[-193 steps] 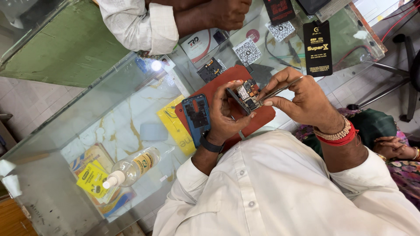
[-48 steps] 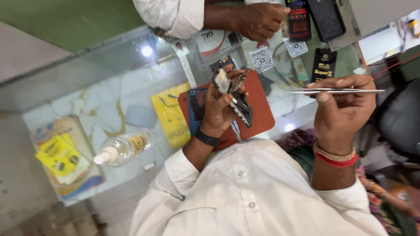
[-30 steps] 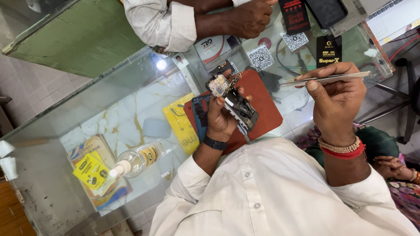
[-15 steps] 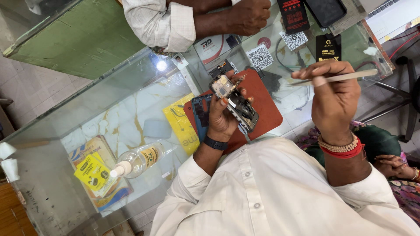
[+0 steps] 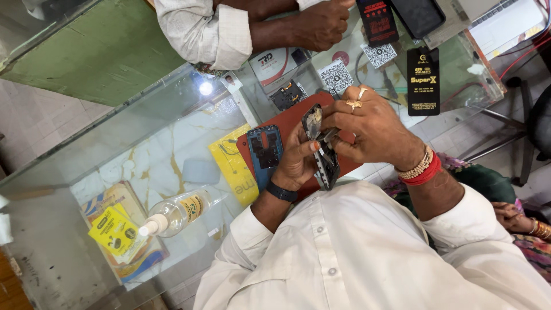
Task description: The person repairs a disassembled smartphone at a glass counter. They hold the phone chassis and use a small tool to work on the internal board, reposition the phone repeatedly, and press components into place with their fingers.
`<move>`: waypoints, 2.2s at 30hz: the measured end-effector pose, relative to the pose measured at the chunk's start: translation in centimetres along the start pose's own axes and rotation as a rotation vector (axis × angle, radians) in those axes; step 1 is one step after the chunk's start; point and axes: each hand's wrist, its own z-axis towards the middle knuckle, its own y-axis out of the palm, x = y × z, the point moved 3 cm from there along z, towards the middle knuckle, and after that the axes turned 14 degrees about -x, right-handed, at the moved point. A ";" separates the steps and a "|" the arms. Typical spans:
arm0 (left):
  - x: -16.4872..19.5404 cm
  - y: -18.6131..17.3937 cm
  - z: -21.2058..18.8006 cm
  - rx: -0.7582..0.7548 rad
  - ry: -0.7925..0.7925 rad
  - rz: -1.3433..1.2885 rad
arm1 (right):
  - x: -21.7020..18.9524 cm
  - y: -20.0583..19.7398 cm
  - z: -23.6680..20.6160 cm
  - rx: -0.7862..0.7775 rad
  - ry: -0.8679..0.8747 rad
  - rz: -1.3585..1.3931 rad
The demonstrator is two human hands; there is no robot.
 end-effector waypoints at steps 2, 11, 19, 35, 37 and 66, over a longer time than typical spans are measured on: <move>0.2 0.2 0.0 -0.023 -0.011 0.003 | 0.2 0.3 0.0 -0.017 -0.010 0.017; 0.3 0.5 0.2 0.005 -0.033 0.045 | 0.4 0.8 0.1 -0.043 -0.030 0.049; 1.0 0.9 0.4 -0.021 0.088 0.299 | 0.7 -1.1 -2.4 -0.004 0.087 0.148; 2.7 1.6 0.0 0.019 0.181 0.839 | 2.5 6.8 -9.4 0.293 0.428 0.605; 2.6 1.6 0.0 0.014 0.183 0.834 | 2.0 7.3 -8.9 0.211 0.383 0.382; 2.9 1.9 0.0 -0.093 0.111 0.936 | 0.3 1.1 -4.8 0.099 0.283 0.836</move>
